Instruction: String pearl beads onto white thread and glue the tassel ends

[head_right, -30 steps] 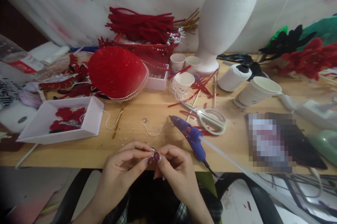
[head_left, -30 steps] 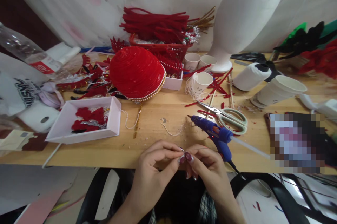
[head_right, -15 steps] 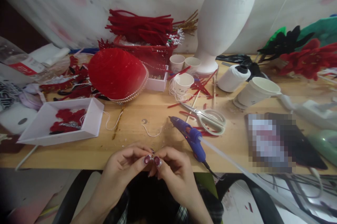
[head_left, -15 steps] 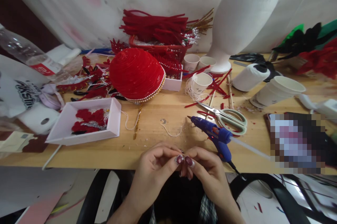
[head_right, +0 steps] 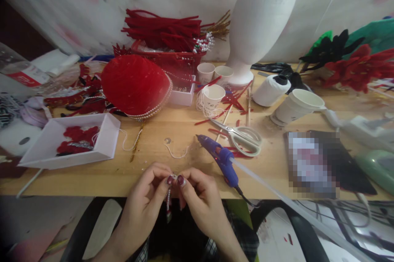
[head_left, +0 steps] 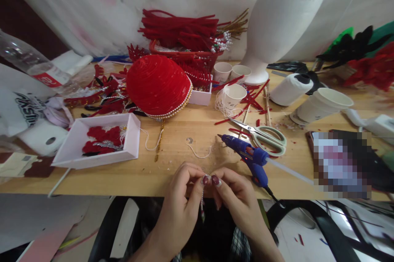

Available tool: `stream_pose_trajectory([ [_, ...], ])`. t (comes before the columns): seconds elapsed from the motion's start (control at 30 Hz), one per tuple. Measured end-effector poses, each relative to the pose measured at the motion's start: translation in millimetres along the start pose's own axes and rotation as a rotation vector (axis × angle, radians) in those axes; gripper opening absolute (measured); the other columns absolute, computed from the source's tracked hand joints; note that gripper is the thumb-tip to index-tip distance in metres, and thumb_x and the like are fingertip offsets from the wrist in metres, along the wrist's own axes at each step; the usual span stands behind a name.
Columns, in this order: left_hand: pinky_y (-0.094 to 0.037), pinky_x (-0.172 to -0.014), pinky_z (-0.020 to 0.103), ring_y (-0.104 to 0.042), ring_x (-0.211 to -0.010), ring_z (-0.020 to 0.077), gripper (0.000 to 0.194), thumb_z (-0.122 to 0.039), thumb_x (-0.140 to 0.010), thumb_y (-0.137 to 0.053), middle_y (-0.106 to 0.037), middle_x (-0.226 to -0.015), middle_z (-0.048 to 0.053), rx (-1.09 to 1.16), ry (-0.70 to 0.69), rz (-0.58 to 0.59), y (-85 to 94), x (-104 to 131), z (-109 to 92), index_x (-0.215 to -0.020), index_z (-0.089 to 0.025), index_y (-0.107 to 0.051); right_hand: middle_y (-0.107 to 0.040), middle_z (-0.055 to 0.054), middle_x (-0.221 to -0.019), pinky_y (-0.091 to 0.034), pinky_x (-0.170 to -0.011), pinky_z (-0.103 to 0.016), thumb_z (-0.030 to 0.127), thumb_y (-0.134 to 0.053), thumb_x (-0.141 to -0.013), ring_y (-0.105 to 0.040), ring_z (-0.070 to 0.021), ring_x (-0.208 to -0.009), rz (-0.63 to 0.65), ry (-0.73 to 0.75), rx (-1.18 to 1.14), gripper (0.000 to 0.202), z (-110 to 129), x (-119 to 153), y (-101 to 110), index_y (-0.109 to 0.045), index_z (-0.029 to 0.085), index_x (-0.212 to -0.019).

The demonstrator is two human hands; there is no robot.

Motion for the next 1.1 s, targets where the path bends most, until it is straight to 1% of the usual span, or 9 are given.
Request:
stream_pose_trajectory([
  [0.13, -0.053, -0.068, 0.024, -0.064, -0.074, 0.0147, 0.015, -0.030, -0.102, -0.047, -0.064, -0.081, 0.000, -0.001, 0.092, 0.005, -2.6, 0.4, 3.7, -0.092, -0.023, -0.056, -0.053, 0.004, -0.049, -0.032, -0.047, -0.022, 0.050, -0.058, -0.097, -0.042, -0.0084, -0.044, 0.041, -0.033, -0.002, 0.040, -1.8, 1.9, 1.6, -0.064, 0.016, -0.077],
  [0.3, -0.052, -0.071, 0.024, -0.063, -0.077, 0.0145, 0.016, -0.028, -0.102, -0.046, -0.064, -0.083, 0.000, -0.095, 0.050, 0.003, -1.8, -0.4, 1.5, -0.091, -0.023, -0.056, -0.055, 0.004, -0.051, -0.032, -0.047, -0.022, 0.052, -0.054, -0.099, -0.042, -0.0085, -0.046, 0.099, -0.089, -0.027, 0.041, -3.8, 2.4, 1.4, -0.064, 0.016, -0.083],
  [0.4, -0.051, -0.068, 0.023, -0.062, -0.074, 0.0138, 0.014, -0.024, -0.101, -0.047, -0.063, -0.081, -0.001, -0.209, -0.025, -0.008, -0.5, -1.7, -3.0, -0.090, -0.023, -0.056, -0.055, 0.004, -0.054, -0.034, -0.049, -0.022, 0.050, -0.053, -0.100, -0.043, -0.0089, -0.048, 0.101, -0.072, 0.000, 0.040, -4.0, 1.6, 0.1, -0.066, 0.015, -0.086],
  [0.5, -0.051, -0.067, 0.022, -0.062, -0.073, 0.0129, 0.014, -0.013, -0.098, -0.047, -0.062, -0.082, -0.001, -0.312, -0.173, -0.054, 1.6, -2.5, -10.1, -0.091, -0.023, -0.054, -0.055, 0.003, -0.056, -0.034, -0.049, -0.022, 0.048, -0.054, -0.100, -0.044, -0.0095, -0.050, 0.069, -0.035, 0.042, 0.039, -2.8, 0.6, 0.2, -0.070, 0.016, -0.086],
  [0.57, -0.052, -0.068, 0.022, -0.063, -0.075, 0.0127, 0.018, -0.007, -0.096, -0.046, -0.061, -0.083, -0.001, -0.352, -0.264, -0.084, 3.2, -2.3, -14.1, -0.092, -0.023, -0.053, -0.054, 0.004, -0.055, -0.034, -0.049, -0.023, 0.048, -0.056, -0.099, -0.044, -0.0096, -0.049, 0.044, -0.025, 0.055, 0.038, -1.7, 0.0, 1.3, -0.071, 0.015, -0.087],
  [0.63, -0.052, -0.069, 0.022, -0.063, -0.076, 0.0127, 0.020, -0.005, -0.095, -0.046, -0.061, -0.084, 0.000, -0.358, -0.302, -0.094, 4.5, -2.1, -15.8, -0.093, -0.023, -0.053, -0.054, 0.004, -0.054, -0.034, -0.048, -0.023, 0.047, -0.057, -0.098, -0.043, -0.0094, -0.048, 0.039, -0.025, 0.044, 0.037, -0.8, -0.4, 2.3, -0.072, 0.015, -0.089],
  [0.83, -0.052, -0.072, 0.020, -0.063, -0.079, 0.0116, 0.018, -0.007, -0.097, -0.046, -0.061, -0.086, -0.001, -0.308, -0.242, -0.077, 5.0, -2.5, -14.6, -0.094, -0.024, -0.053, -0.059, 0.002, -0.056, -0.035, -0.046, -0.021, 0.046, -0.059, -0.097, -0.044, -0.0089, -0.046, 0.065, -0.015, -0.067, 0.035, 0.2, -0.8, 2.5, -0.074, 0.015, -0.094],
  [0.97, -0.051, -0.072, 0.018, -0.062, -0.078, 0.0100, 0.019, -0.007, -0.097, -0.046, -0.060, -0.085, -0.003, -0.295, -0.243, -0.082, 4.7, -2.2, -14.8, -0.094, -0.024, -0.053, -0.061, 0.001, -0.056, -0.038, -0.046, -0.020, 0.047, -0.062, -0.096, -0.047, -0.0090, -0.046, 0.041, -0.025, -0.088, 0.034, 0.4, -0.5, 1.7, -0.074, 0.015, -0.090],
  [1.1, -0.051, -0.071, 0.018, -0.062, -0.077, 0.0104, 0.019, -0.006, -0.097, -0.046, -0.060, -0.085, -0.003, -0.291, -0.247, -0.085, 4.5, -2.7, -14.4, -0.094, -0.024, -0.053, -0.060, 0.001, -0.055, -0.038, -0.046, -0.020, 0.046, -0.063, -0.095, -0.048, -0.0089, -0.046, 0.029, -0.030, -0.087, 0.032, 0.3, 0.1, 1.6, -0.073, 0.016, -0.087],
])
Point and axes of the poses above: each hand's wrist, its own x-axis away from the middle knuckle, its own y-axis out of the back of the hand, z = x × y, the point moved 4 cm from there along -x, towards the middle knuckle
